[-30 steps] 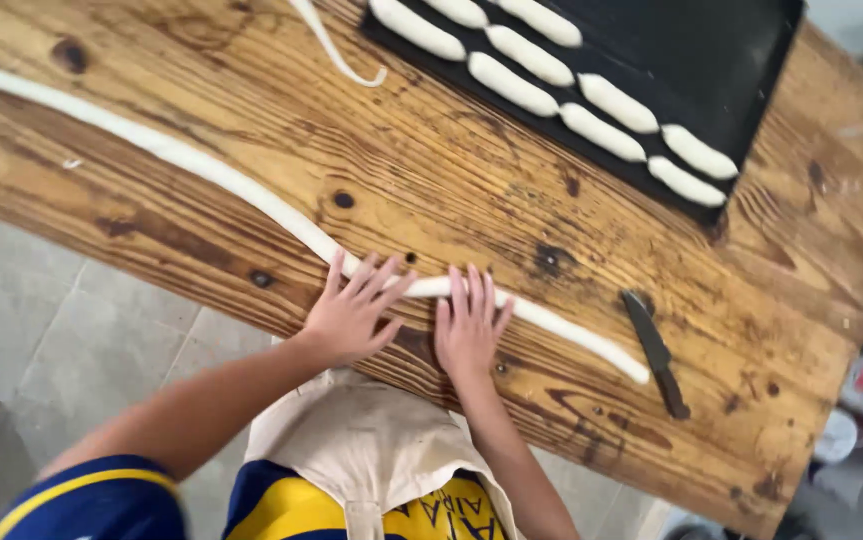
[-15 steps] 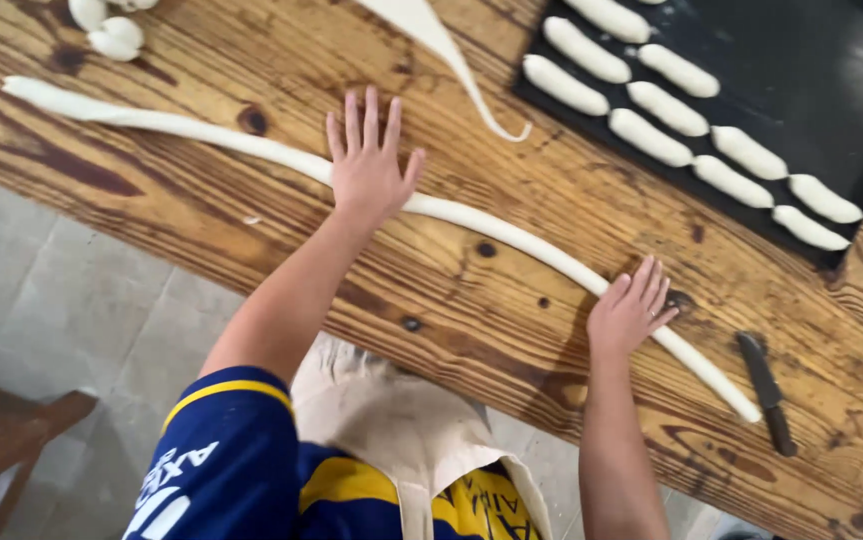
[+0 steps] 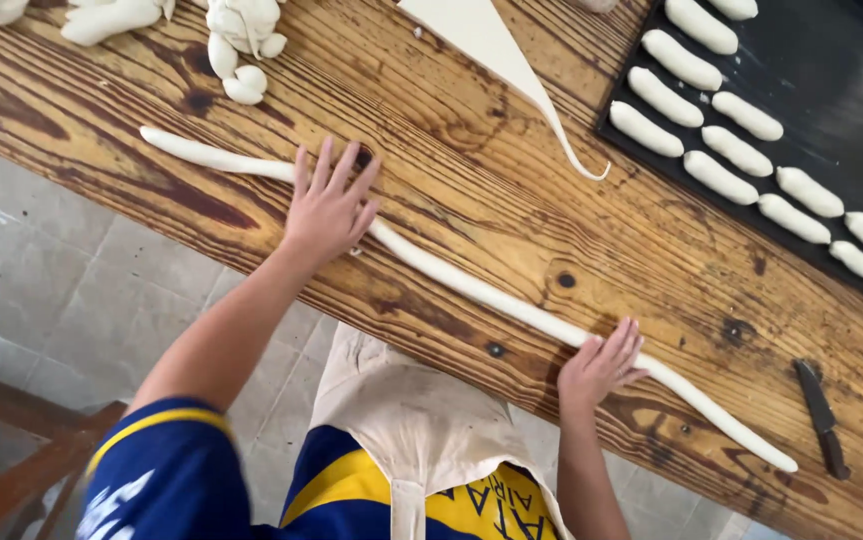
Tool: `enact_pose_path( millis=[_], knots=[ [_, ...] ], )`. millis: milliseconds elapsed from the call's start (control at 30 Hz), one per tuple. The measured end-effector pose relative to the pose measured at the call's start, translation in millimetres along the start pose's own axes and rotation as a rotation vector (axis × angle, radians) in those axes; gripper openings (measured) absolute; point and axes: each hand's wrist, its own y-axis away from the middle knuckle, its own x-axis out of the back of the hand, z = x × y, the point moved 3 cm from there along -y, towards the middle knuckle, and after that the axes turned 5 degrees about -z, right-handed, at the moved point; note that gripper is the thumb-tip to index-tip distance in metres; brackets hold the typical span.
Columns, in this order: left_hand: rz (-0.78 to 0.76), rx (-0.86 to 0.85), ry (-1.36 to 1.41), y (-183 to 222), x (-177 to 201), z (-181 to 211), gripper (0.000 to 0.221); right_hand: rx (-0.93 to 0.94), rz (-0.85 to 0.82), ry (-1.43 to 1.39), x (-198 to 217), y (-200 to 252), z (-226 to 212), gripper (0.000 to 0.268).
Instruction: Rolling out dough into strips, cutting them into smaller pieces, and placing them on a baking tray
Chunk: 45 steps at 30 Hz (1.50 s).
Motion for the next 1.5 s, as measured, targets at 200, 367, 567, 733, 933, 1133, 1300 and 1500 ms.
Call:
enact_pose_path(
  millis=[200, 367, 567, 733, 933, 1133, 1300, 1500],
  knots=[
    [-0.325, 0.266, 0.226, -69.5, -17.7, -11.1, 0.070, 0.123, 0.027, 0.079, -21.7, 2.4, -37.9, 0.054],
    [-0.063, 0.076, 0.105, -13.3, -13.4, -2.3, 0.061, 0.166, 0.077, 0.127, -17.8, 4.5, -47.5, 0.052],
    [-0.061, 0.058, 0.307, 57.0, -5.4, -14.8, 0.044, 0.201, 0.170, 0.134, -16.7, 5.2, -50.4, 0.052],
    [0.066, 0.144, 0.762, 28.3, -12.7, -22.1, 0.022, 0.234, 0.294, 0.087, -22.6, 8.7, -39.6, 0.043],
    [0.302, 0.156, 1.338, -57.4, -22.8, 14.5, 0.024, 0.344, 0.360, 0.151, -27.1, 31.7, -31.1, 0.031],
    [0.157, 0.343, 1.458, -52.8, -31.2, 26.6, 0.034, 0.288, 0.155, 0.044, -13.4, 49.5, -56.4, 0.034],
    [0.106, 0.229, 1.303, 4.7, -11.8, 38.4, 0.040, 0.182, 0.189, 0.117, -23.6, 63.2, -47.1, 0.025],
    [0.312, 0.070, 1.232, -13.3, -29.4, 39.6, 0.042, 0.171, 0.138, 0.131, -18.7, 57.8, -53.3, 0.021]
  ],
)
